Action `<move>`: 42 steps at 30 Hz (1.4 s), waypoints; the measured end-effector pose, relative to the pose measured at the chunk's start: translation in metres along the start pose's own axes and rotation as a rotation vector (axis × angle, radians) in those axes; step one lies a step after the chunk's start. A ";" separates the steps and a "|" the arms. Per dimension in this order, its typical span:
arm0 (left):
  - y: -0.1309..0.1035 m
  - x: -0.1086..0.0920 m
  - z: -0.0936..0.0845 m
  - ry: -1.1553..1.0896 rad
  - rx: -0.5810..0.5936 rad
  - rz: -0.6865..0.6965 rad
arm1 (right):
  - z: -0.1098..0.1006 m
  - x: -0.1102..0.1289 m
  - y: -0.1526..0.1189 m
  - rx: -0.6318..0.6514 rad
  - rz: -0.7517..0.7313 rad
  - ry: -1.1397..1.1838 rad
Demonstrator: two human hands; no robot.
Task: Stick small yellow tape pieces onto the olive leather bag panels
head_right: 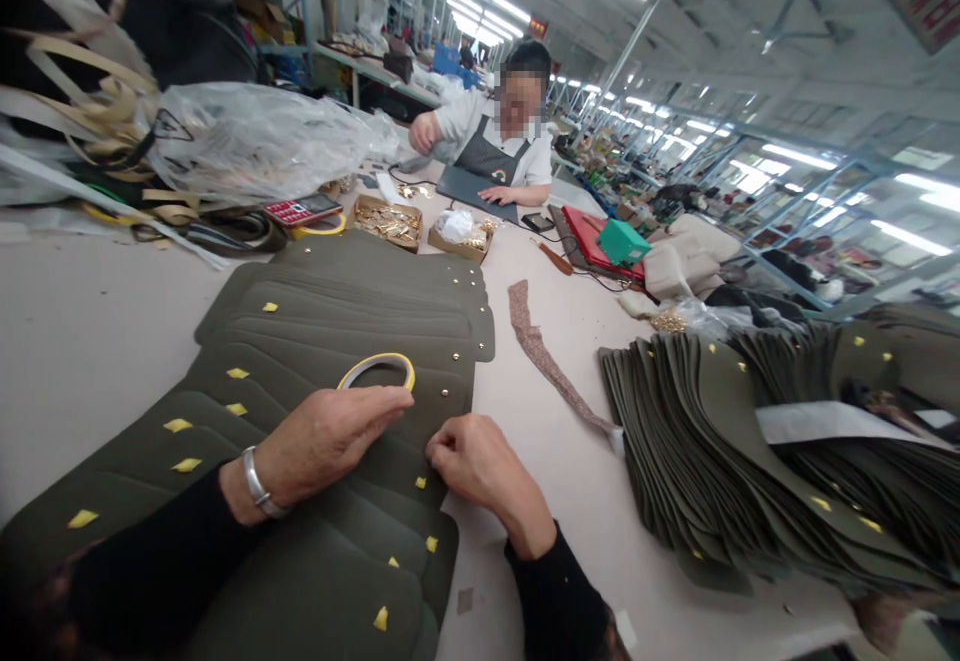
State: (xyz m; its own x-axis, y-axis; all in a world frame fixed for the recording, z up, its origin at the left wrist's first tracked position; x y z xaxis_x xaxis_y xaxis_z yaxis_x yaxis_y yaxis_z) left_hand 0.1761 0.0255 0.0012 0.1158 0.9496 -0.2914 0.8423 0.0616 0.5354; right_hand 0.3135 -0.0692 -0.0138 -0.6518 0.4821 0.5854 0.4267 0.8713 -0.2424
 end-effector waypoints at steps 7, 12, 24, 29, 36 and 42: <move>0.004 -0.007 -0.005 0.002 0.028 -0.038 | -0.019 0.016 -0.022 -0.346 -0.257 0.277; 0.001 -0.011 0.006 -0.011 0.065 -0.024 | -0.018 0.034 -0.027 -0.380 -0.476 0.155; 0.005 -0.015 0.003 -0.008 0.083 -0.044 | -0.010 0.036 -0.029 -0.539 -0.461 0.019; 0.007 -0.023 0.001 0.089 -0.045 0.026 | -0.003 0.019 -0.013 -0.345 -0.034 0.457; 0.009 -0.029 0.017 0.245 0.093 -0.015 | -0.005 -0.025 0.018 -0.199 0.237 0.763; 0.009 -0.016 0.037 0.262 0.371 -0.095 | -0.013 -0.016 0.018 -0.321 0.072 0.376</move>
State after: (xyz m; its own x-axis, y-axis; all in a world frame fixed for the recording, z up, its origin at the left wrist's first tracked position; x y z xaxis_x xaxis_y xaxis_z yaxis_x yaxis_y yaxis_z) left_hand 0.2015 -0.0009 -0.0187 -0.0682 0.9936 -0.0896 0.9797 0.0837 0.1822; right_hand 0.3400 -0.0628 -0.0177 -0.3672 0.4220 0.8289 0.6726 0.7360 -0.0768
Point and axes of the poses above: each hand's wrist, its own y-axis towards the middle knuckle, its own z-axis out of the palm, x = y × z, the point moved 5 cm from there along y, towards the middle knuckle, and after that the axes turned 14 degrees about z, right-handed, at the moved point
